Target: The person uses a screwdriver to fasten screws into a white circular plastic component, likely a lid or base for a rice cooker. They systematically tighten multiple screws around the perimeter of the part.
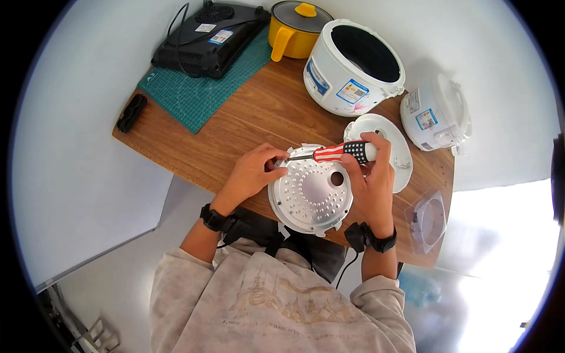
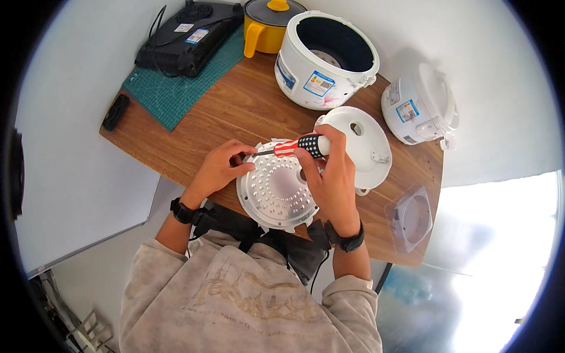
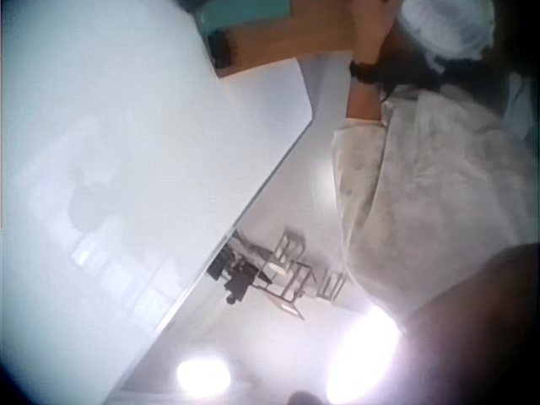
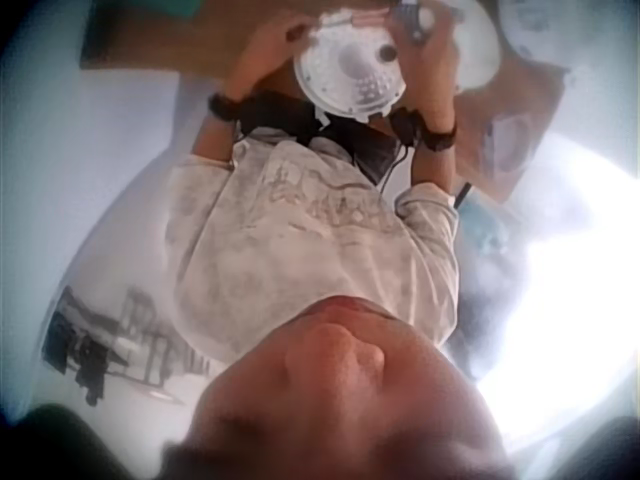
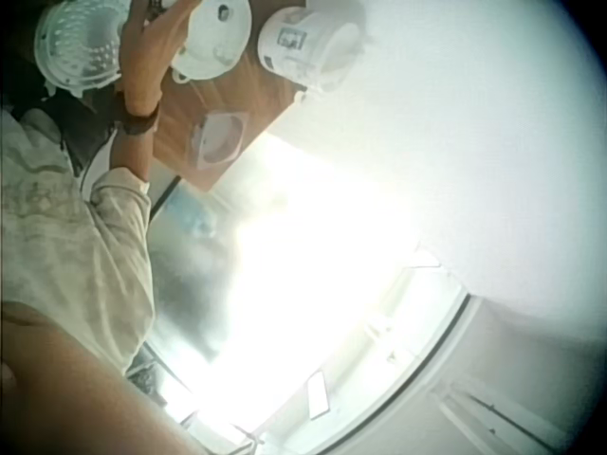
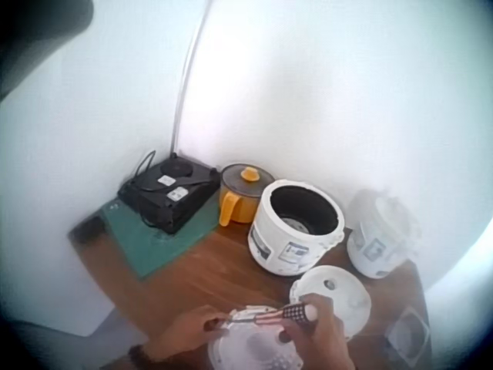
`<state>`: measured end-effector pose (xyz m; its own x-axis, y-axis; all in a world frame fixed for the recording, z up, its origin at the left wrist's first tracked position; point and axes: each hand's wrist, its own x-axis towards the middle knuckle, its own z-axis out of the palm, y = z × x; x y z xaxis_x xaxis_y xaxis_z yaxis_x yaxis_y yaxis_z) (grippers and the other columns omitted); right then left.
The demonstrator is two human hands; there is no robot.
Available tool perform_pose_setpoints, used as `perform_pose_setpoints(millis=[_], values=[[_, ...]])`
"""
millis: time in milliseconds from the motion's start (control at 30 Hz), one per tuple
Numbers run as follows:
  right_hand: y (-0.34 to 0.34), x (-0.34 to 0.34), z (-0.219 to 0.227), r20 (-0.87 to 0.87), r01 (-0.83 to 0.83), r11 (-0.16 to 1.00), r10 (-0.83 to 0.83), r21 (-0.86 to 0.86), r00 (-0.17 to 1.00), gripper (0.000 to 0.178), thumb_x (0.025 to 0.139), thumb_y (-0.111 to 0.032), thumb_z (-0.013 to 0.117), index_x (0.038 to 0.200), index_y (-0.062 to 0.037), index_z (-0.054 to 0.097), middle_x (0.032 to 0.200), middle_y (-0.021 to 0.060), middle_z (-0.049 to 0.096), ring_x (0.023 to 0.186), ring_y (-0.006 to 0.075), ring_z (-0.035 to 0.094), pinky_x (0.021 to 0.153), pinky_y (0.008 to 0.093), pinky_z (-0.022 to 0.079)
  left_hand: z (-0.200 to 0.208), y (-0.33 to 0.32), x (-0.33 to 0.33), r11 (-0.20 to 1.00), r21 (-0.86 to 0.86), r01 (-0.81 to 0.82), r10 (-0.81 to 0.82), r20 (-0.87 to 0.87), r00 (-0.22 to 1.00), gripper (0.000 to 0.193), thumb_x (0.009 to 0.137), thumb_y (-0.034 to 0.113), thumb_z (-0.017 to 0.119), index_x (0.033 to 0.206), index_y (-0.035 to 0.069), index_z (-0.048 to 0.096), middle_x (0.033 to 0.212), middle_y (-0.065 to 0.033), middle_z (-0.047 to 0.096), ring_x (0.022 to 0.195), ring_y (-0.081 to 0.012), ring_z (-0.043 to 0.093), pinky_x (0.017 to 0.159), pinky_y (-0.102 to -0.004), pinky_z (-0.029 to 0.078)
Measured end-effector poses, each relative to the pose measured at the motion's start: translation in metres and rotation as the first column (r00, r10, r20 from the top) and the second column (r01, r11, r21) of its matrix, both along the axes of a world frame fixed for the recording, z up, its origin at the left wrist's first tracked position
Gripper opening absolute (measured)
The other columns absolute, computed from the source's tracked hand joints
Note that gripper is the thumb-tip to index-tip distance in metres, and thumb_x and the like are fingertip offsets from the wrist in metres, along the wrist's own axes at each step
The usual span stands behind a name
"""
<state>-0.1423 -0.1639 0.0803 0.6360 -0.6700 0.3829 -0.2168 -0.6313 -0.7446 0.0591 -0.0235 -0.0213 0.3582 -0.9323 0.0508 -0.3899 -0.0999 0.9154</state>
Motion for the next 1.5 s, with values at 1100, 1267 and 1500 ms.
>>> perform_pose_setpoints(millis=[1100, 1267, 1500], values=[[0.007, 0.036, 0.056, -0.123, -0.462, 0.862, 0.445, -0.208, 0.887, 0.052, 0.087, -0.002, 0.066, 0.137, -0.0077, 0.055, 0.128, 0.0169, 0.059, 0.088, 0.0345, 0.067, 0.072, 0.0399, 0.056, -0.007, -0.004, -0.016, 0.983, -0.136, -0.122, 0.131, 0.066, 0.989, 0.029, 0.084, 0.013, 0.078, 0.111, 0.003, 0.073, 0.096, -0.0072, 0.068, 0.075, -0.0183, 0.065, 0.071, -0.0305, 0.053], [-0.011, 0.041, 0.053, -0.117, -0.471, 0.845, 0.457, -0.252, 0.882, 0.056, 0.088, 0.0, 0.065, 0.142, -0.0102, 0.057, 0.125, 0.0148, 0.063, 0.094, 0.0297, 0.069, 0.075, 0.0339, 0.057, -0.007, -0.008, -0.018, 0.981, -0.135, -0.136, 0.143, 0.038, 0.989, 0.03, 0.084, 0.012, 0.078, 0.111, 0.001, 0.072, 0.098, -0.0077, 0.069, 0.076, -0.0171, 0.065, 0.071, -0.0289, 0.053], [-0.006, 0.051, 0.053, -0.288, -0.322, 0.83, 0.205, -0.455, 0.935, 0.034, 0.092, -0.032, 0.072, 0.111, -0.0064, 0.06, 0.089, 0.0119, 0.065, 0.071, 0.0293, 0.065, 0.06, 0.0384, 0.05, -0.02, -0.008, -0.023, 0.971, -0.141, -0.193, 0.195, 0.003, 0.981, 0.027, 0.085, 0.011, 0.079, 0.107, -0.001, 0.071, 0.101, -0.0069, 0.07, 0.077, -0.0146, 0.064, 0.071, -0.0279, 0.052]])
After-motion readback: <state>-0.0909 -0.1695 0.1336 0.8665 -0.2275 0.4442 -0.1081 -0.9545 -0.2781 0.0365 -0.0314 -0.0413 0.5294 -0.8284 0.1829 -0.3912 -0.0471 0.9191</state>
